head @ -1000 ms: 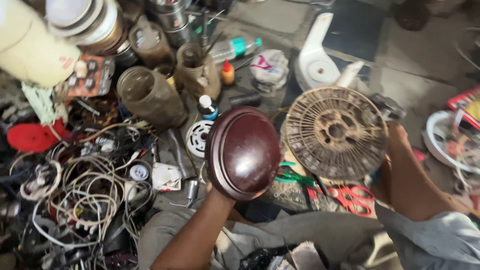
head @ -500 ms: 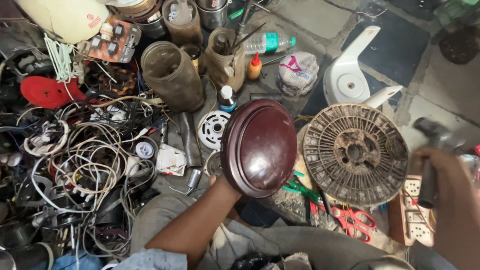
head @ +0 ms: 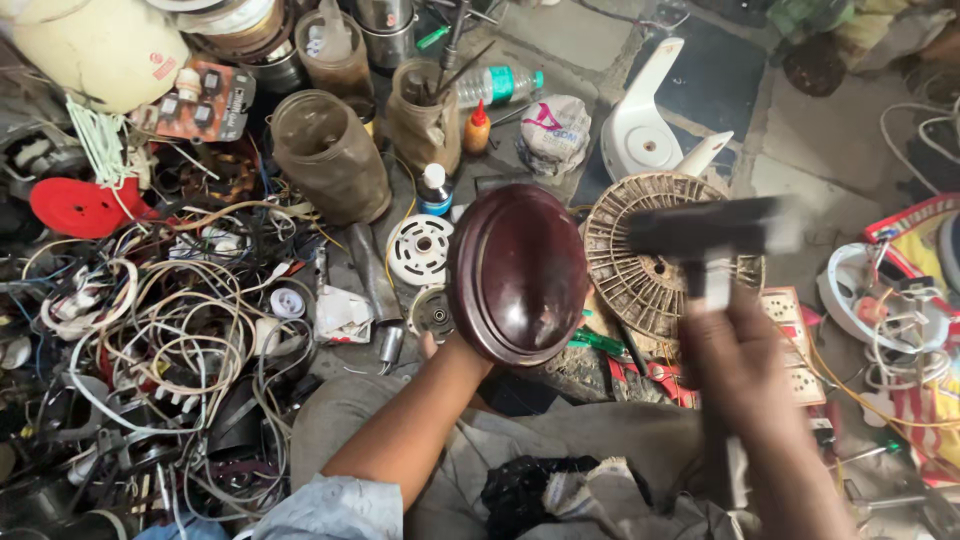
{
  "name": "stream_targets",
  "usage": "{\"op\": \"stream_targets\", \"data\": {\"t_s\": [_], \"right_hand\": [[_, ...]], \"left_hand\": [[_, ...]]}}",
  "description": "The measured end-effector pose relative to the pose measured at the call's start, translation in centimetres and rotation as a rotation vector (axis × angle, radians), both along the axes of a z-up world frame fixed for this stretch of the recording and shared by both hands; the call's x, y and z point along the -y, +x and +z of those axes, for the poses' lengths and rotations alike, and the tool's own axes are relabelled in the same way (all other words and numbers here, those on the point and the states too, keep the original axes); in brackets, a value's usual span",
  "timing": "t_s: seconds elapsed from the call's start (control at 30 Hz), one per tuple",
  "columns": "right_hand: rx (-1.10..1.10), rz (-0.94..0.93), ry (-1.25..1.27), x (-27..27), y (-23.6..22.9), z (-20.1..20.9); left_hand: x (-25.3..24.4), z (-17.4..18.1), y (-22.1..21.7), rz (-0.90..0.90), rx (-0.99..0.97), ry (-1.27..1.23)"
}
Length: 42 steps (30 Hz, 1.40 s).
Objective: The person assembles a ceiling fan motor unit, placing a rubber gasket onto the stator and securing a dark brown plastic cover over it. They use a hammer to tap the cover into place and a screwdriver to tighten the central screw, completing the assembly of the motor housing.
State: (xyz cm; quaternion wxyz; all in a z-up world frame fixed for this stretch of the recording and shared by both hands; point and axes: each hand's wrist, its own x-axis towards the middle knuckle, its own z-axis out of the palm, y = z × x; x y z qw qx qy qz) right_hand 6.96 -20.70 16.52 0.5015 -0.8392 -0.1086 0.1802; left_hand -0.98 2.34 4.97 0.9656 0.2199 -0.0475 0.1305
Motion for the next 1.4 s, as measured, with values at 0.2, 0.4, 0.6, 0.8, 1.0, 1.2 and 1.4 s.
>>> {"op": "stream_targets", "data": {"t_s": [0.2,0.4,0.6,0.8,1.0,1.2,1.4], "right_hand": [[0.176,0.158,-0.2,-4.7,-4.4,-0.1],[0.16,0.113,-0.072,-4.0,-5.7,-0.9],[0.185,0.168,-0.088,-4.1,-6.4,-0.7],[0.224,0.151,-0.158,-4.3,-6.8,-0.6],[0.255,0.135,-0.171,-4.2,-7.1,-1.1],[0.322,0.169,-0.156,-4.5,-6.7,-0.6],[0.277,0.129,-0.093,-4.2,-6.1,-1.2]], "left_hand": [[-0.1,1.6,-0.9,0.087,0.036,0.041],[-0.7,2.3,-0.5,0.076,0.057,0.022],[-1.2,2.4,-1.2,0.074,0.057,0.006],[-0.9,2.1,-0.9,0.045,0.056,-0.009],[-1.1,1.3,-1.3,0.04,0.036,-0.017],[-1.2,1.3,-1.4,0.032,0.028,-0.013],[-1.1,1.3,-1.4,0.027,0.032,-0.013]]}}
